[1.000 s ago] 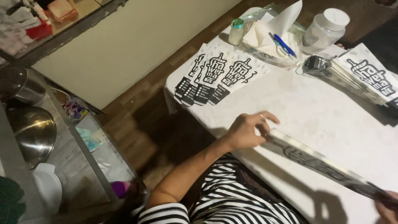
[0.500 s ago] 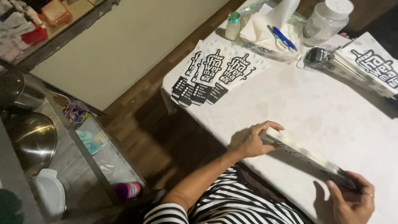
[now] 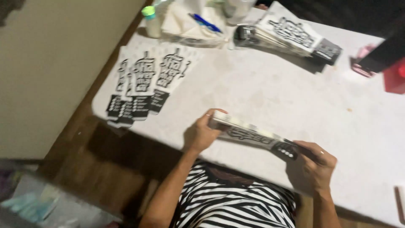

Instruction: Sorting, aligning, and applying glue to the edges of paper food wrappers.

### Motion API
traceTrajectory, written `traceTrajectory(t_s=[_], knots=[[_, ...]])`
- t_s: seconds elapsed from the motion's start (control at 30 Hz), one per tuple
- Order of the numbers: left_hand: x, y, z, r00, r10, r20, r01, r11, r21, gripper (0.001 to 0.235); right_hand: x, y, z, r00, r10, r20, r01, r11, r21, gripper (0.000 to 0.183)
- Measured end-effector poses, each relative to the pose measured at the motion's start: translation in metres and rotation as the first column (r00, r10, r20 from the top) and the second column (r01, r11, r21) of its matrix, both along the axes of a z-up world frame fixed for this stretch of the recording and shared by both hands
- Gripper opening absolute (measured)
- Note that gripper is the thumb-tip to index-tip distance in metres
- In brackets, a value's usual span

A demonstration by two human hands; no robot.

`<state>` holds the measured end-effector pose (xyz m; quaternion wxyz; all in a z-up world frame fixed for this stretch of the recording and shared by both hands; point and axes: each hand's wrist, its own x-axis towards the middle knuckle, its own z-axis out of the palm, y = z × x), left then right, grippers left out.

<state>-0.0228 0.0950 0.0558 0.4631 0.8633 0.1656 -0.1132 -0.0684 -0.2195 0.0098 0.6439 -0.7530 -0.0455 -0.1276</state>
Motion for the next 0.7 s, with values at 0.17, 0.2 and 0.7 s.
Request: traceTrajectory(t_s=[0.17, 0.2, 0.7], knots=[[0.034, 0.034, -0.087, 0.859, 0.232, 0.456, 0.038, 0.86, -0.508, 0.048, 0.047, -0.057, -0.035, 0.992, -0.064, -0.104, 0.028, 0.947, -0.321, 0.022], [0.042, 0.041, -0.093, 0.818, 0.344, 0.46, -0.005, 0.805, -0.593, 0.031, 0.056, -0.067, -0.041, 0.965, -0.11, -0.238, 0.017, 0.932, -0.363, 0.022], [0.091, 0.26, -0.08, 0.713, -0.3, 0.634, -0.299, 0.688, 0.661, 0.044, 0.387, -0.203, -0.031, 0.974, 0.195, -0.113, -0.216, 0.949, -0.227, 0.044]])
